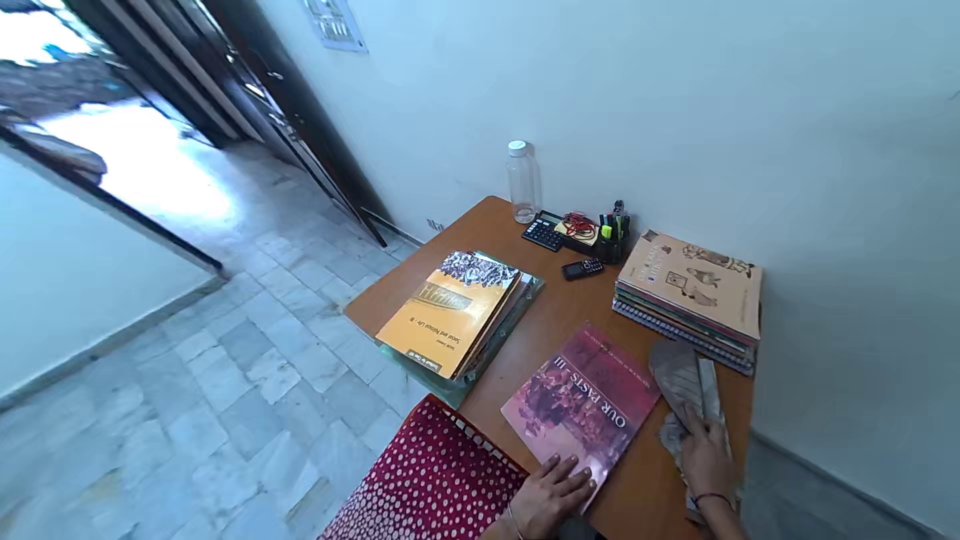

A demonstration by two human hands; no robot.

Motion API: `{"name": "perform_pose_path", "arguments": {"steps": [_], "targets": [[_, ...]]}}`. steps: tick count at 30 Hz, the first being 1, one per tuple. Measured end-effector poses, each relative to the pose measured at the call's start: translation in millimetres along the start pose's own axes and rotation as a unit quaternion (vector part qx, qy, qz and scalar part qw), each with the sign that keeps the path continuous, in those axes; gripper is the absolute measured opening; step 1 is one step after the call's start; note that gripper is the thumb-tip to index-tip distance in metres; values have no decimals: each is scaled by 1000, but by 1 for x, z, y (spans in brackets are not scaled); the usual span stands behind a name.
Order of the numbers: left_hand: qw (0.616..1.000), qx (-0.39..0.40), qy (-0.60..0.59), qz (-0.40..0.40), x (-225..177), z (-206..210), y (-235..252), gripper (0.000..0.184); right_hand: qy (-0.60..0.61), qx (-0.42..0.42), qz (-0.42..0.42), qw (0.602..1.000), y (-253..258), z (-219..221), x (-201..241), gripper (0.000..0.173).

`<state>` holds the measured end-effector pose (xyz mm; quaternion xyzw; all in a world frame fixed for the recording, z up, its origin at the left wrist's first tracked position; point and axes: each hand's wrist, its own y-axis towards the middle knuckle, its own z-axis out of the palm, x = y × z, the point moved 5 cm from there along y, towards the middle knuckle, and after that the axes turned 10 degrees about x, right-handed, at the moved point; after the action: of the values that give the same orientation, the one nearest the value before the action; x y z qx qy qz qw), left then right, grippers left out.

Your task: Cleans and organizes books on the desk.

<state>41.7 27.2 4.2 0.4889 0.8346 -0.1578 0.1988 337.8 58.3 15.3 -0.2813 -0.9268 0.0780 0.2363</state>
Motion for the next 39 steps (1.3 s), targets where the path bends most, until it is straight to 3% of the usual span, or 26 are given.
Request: {"name": "perform_pose_path", "arguments": {"steps": [7, 9, 12, 16, 18, 21, 26, 29, 32, 35, 39], "targets": [[981, -158, 111, 20, -36, -36, 37, 31, 22, 20, 3, 1000, -4, -2, 0, 50], [967, -225, 120, -3, -55, -58, 53, 28, 57, 33, -9, 998, 0, -5, -6, 50], [940, -326, 32, -91, -78, -112, 71, 22, 126, 64, -35, 989, 8, -11, -16, 48], [834, -472, -119, -261, -88, -189, 66, 32, 185, 72, -84, 977, 11, -9, -33, 42], [763, -478, -251, -355, -78, -203, 57, 35, 197, 67, -109, 972, 13, -10, -38, 41], [672, -455, -370, -452, -42, -187, 49, 39, 222, 39, -143, 964, 14, -9, -41, 41], [617, -402, -369, -568, 22, -138, 25, 43, 246, 63, -120, 960, 15, -8, -39, 39], [631, -338, -346, -607, 63, -120, 6, 43, 282, 90, -97, 950, 20, -14, -42, 38], [696, -214, -313, -610, 89, -109, -7, 44, 253, 115, -73, 958, 20, -29, -31, 39], [756, -136, -251, -589, 87, -102, -19, 80, 140, 160, -54, 976, 5, -49, 18, 40], [840, -6, -142, -523, 52, -80, -29, 115, 49, 227, -131, 964, -37, -28, 107, 43]]}}
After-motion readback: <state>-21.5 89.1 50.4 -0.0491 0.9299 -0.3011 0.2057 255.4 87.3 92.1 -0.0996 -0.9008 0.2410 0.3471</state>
